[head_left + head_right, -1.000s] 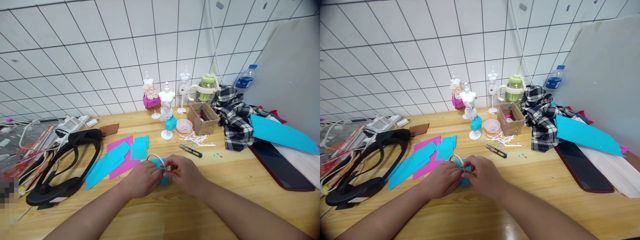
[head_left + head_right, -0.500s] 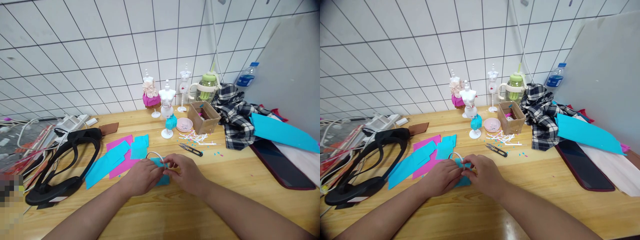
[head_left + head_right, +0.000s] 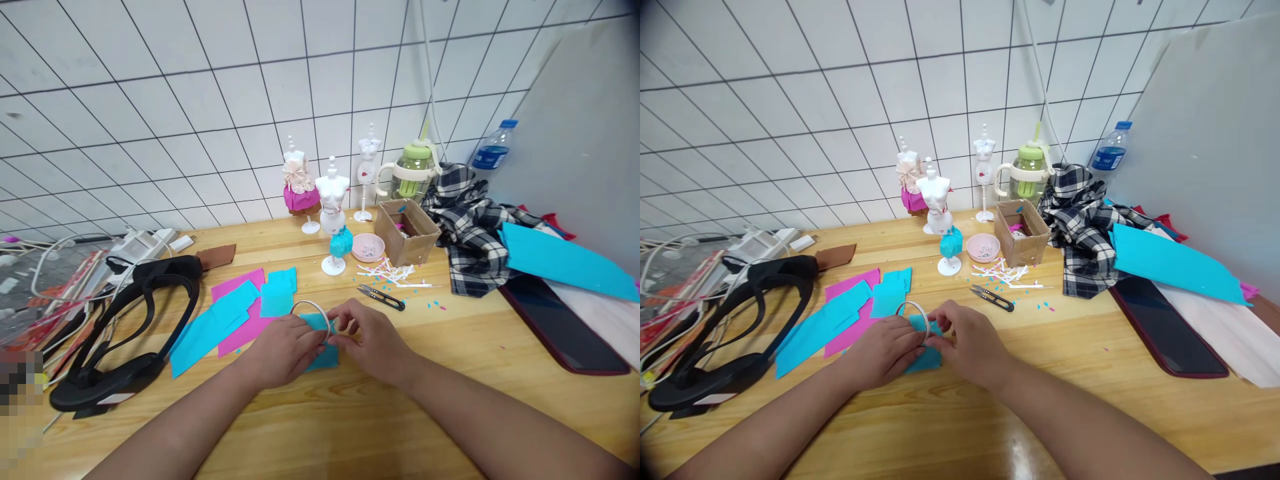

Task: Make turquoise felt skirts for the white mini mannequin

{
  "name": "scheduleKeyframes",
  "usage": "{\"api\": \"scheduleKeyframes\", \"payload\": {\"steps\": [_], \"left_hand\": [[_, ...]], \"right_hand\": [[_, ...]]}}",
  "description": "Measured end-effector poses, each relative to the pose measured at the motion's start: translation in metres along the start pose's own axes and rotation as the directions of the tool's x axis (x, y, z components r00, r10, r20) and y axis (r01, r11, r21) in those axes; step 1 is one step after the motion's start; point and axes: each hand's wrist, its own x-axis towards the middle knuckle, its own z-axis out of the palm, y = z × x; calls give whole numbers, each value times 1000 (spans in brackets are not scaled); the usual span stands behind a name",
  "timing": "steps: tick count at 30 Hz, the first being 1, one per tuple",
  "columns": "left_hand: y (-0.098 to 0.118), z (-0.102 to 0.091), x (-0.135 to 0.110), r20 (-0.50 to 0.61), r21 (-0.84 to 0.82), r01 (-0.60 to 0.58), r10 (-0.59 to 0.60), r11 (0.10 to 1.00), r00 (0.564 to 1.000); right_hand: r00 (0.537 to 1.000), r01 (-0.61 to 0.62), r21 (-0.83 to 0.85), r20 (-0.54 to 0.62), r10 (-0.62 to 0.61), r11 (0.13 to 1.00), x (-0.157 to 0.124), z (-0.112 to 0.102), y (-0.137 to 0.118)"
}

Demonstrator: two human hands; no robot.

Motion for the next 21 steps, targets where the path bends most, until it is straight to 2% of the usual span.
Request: {"api": "scheduleKeyframes", "payload": {"steps": [3, 8, 14, 18, 21], "left_hand": [[-2, 1, -1, -3, -12, 3, -3, 1000, 1000], [-2, 1, -2, -8, -69, 14, -15, 998, 1000], [-3, -5, -3, -60, -134, 87, -95, 987, 994], [-7, -4, -4, -140, -128, 113, -131, 985, 981], [-6, -1, -4, -205, -255, 153, -208, 955, 957]], "right_hand": [[998, 21, 41, -57, -19, 999, 0, 0, 0], [992, 104, -8, -74, -105, 994, 2, -3, -1], [982, 103, -93, -148, -116, 990, 5, -8, -1], [985, 118, -106, -112, -130, 987, 2, -8, -6], [978, 186, -124, -69, -196, 975, -2, -6, -12]]}}
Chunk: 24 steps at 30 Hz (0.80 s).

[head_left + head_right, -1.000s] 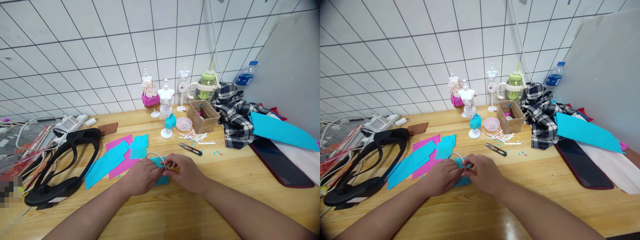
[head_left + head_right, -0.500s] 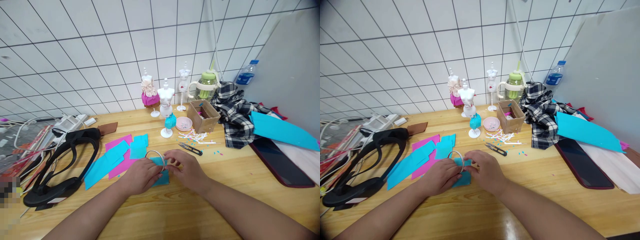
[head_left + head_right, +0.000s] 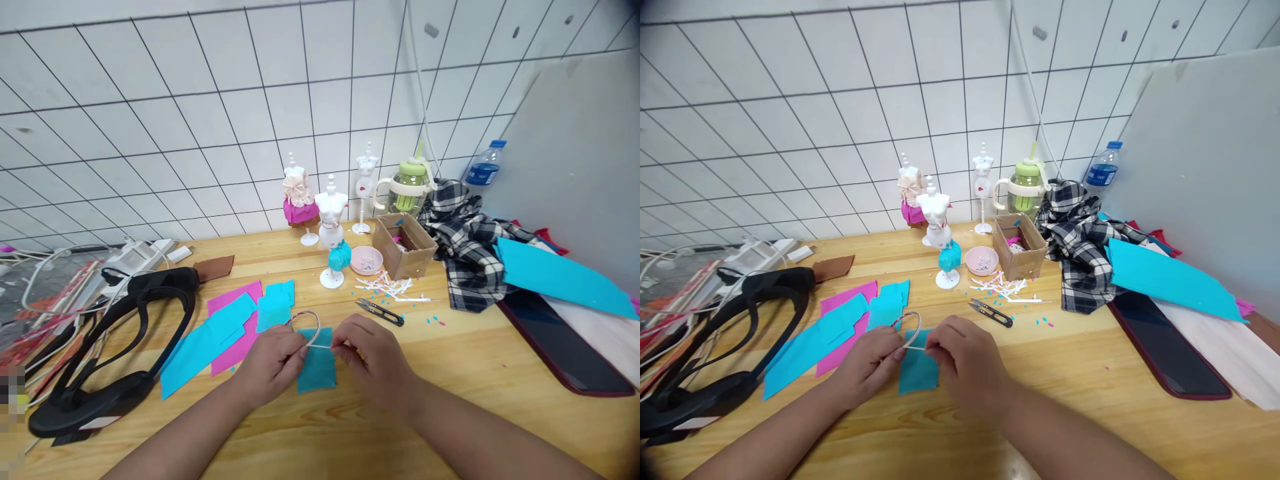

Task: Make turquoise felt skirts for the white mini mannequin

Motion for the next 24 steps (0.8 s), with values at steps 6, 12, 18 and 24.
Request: {"api": "scheduleKeyframes", "payload": {"steps": [6, 12, 18, 24], "left_hand": [[8, 2, 2, -118, -219, 86, -113, 972, 986], [-34, -20, -4, -336, -143, 465, -485, 873, 807], [-64, -22, -4, -120, 455, 382, -370, 805, 921], [-35, -19, 0, -224, 335, 439, -382, 834, 897]], "right_hand": [[994, 109, -26, -8, -109, 994, -3, 4, -10], [994, 63, 51, -88, -58, 997, -5, -5, -5], [977, -151, 129, -131, 167, 980, 6, -9, 7], [983, -180, 151, -4, 182, 972, 6, -8, 8]]}}
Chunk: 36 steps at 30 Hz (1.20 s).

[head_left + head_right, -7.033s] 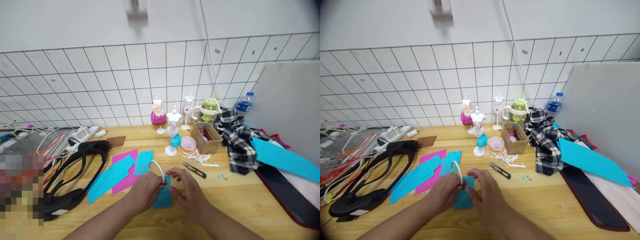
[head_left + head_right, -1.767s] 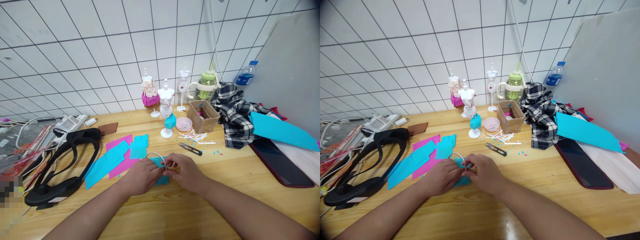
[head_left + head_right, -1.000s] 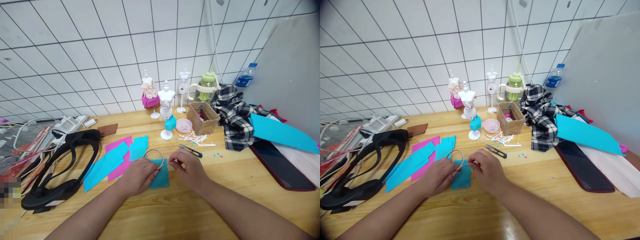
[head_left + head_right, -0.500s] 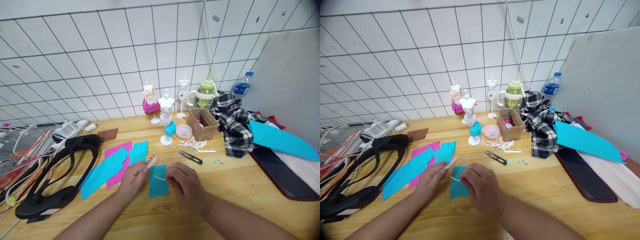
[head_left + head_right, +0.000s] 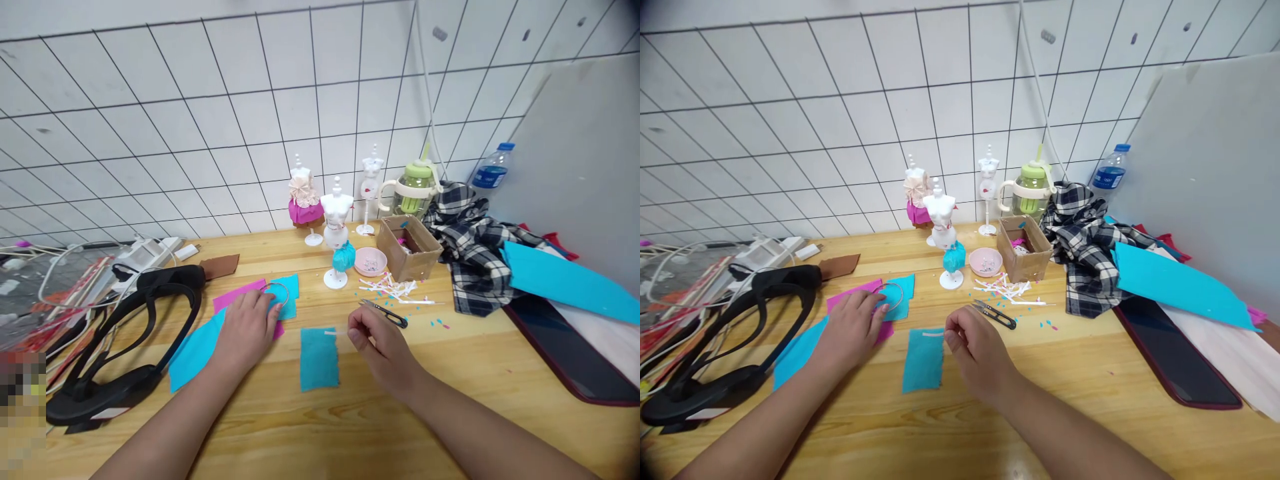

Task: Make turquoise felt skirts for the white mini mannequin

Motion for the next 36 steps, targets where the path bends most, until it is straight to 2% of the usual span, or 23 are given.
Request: {"api": "scheduleKeyframes", "payload": {"steps": [1, 3, 5, 6, 10, 17, 21, 23, 25, 27, 29, 32, 34, 36], "left_hand": [[8, -3, -2, 37, -162, -62, 69, 985, 997], [24, -8, -8, 122, -498, -114, 200, 859, 972], [40, -9, -13, 188, -657, -95, 285, 748, 940], [47, -9, -15, 208, -684, -80, 299, 725, 931], [59, -9, -18, 222, -716, -45, 288, 697, 931], [58, -8, -20, 127, -699, -116, 283, 706, 951], [60, -6, -20, 132, -725, -80, 252, 684, 959], [60, -4, -19, 171, -753, -10, 210, 658, 963], [59, -2, -19, 239, -803, 91, 179, 589, 954], [58, 0, -19, 316, -851, 194, 181, 488, 931], [57, 2, -21, 370, -875, 269, 198, 402, 907], [56, 4, -24, 425, -885, 358, 201, 298, 882], [57, 5, -26, 447, -884, 396, 201, 247, 872], [58, 4, -28, 427, -887, 368, 192, 278, 884]], "right_hand": [[1000, -4, -4, 16, 4, 1000, 0, 0, 0], [999, -13, -5, 37, 13, 1000, -1, 1, 0], [998, -28, -2, 54, 28, 1000, -1, 3, 1], [997, -36, -3, 63, 36, 999, -1, 4, 1], [994, -66, -23, 90, 68, 998, -1, 9, 2], [987, -114, -49, 104, 119, 992, -1, 13, 2], [983, -180, -160, -7, 182, 971, 3, 8, 6], [989, -139, -230, -86, 122, 963, 4, 4, 6], [993, -11, -295, -118, -25, 955, 3, 1, 5], [979, 141, -359, -89, -184, 923, 0, 1, 2], [963, 235, -417, -24, -269, 878, -2, 3, 1], [961, 264, -478, 56, -271, 838, -4, 7, 2], [967, 245, -482, 59, -248, 841, -5, 9, 3], [976, 208, -456, 36, -216, 866, -5, 10, 2]]}}
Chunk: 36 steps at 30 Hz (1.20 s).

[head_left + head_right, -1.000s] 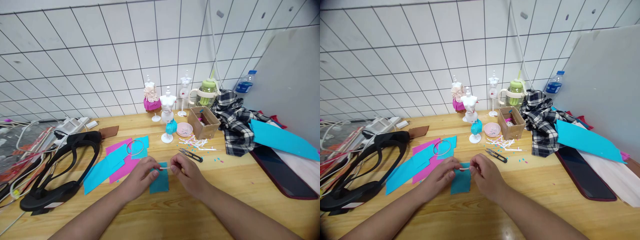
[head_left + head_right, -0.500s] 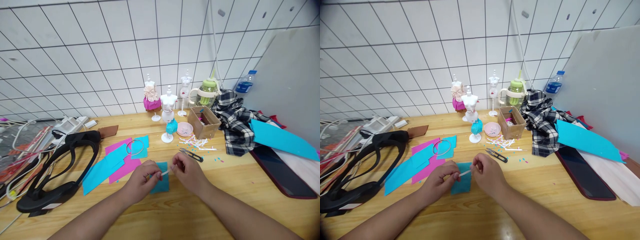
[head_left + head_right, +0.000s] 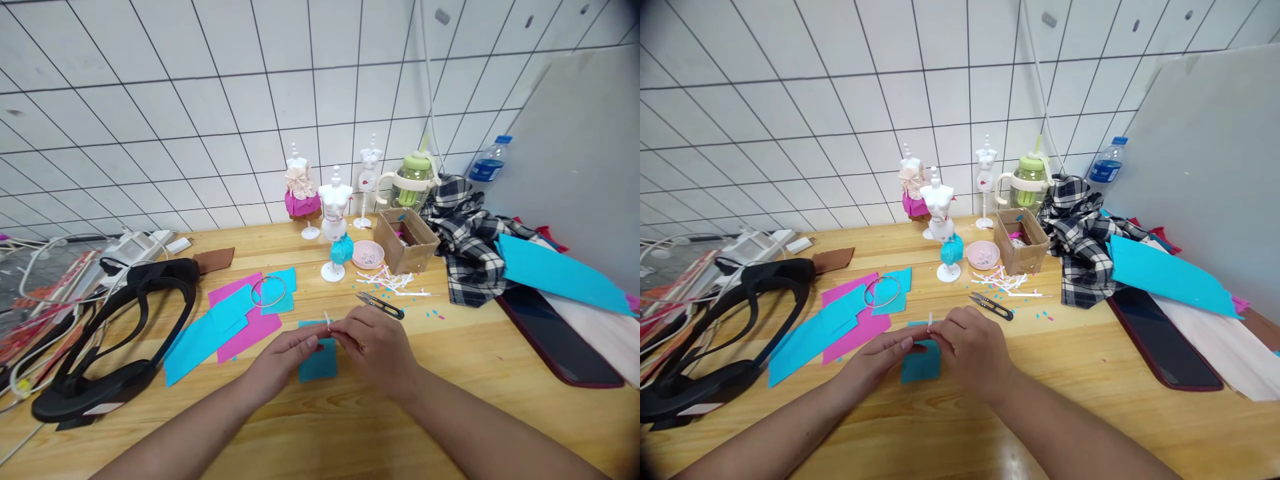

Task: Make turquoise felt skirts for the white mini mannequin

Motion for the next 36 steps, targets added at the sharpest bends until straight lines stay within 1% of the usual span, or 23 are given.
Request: {"api": "scheduleKeyframes", "payload": {"steps": [3, 5, 8, 11, 14, 16, 18, 22, 24, 27, 29, 32, 36], "left_hand": [[4, 3, -1, -25, 182, -86, 92, 980, 995], [8, 4, 0, 2, 269, -124, 128, 955, 992], [10, 6, 1, 4, 330, -120, 125, 937, 992], [8, 6, 3, -59, 339, -82, 108, 937, 992], [6, 4, 4, -137, 339, -55, 107, 939, 985], [7, 3, 5, -201, 353, -37, 115, 935, 973], [9, 2, 6, -242, 369, -14, 111, 929, 964], [13, 3, 7, -235, 362, 20, 70, 932, 970], [12, 3, 7, -235, 336, 55, 27, 940, 972], [9, 1, 7, -228, 299, 112, -43, 948, 973], [8, 0, 7, -203, 289, 117, -59, 950, 977], [8, 1, 6, -178, 307, 95, -41, 947, 983], [10, 4, 4, -162, 428, 72, -2, 901, 987]], "right_hand": [[997, -74, 62, -6, 74, 995, 0, -1, -3], [991, -135, 118, 1, 136, 984, 1, -1, -6], [967, -254, 241, 39, 252, 937, 2, 1, -9], [944, -328, 338, 77, 321, 882, 3, 4, -12], [951, -308, 377, 88, 297, 873, 0, 6, -15], [967, -253, 375, 83, 240, 892, -2, 6, -16], [983, -184, 354, 66, 171, 917, -5, 6, -16], [998, -44, 261, 48, 32, 964, -8, 6, -14], [998, -7, 215, 56, -5, 977, -8, 6, -14], [998, -6, 177, 65, -6, 984, -8, 5, -15], [998, -18, 161, 66, 8, 987, -7, 5, -15], [997, -53, 142, 56, 46, 988, -7, 4, -15], [991, -130, 160, 58, 122, 979, -6, 4, -14]]}}
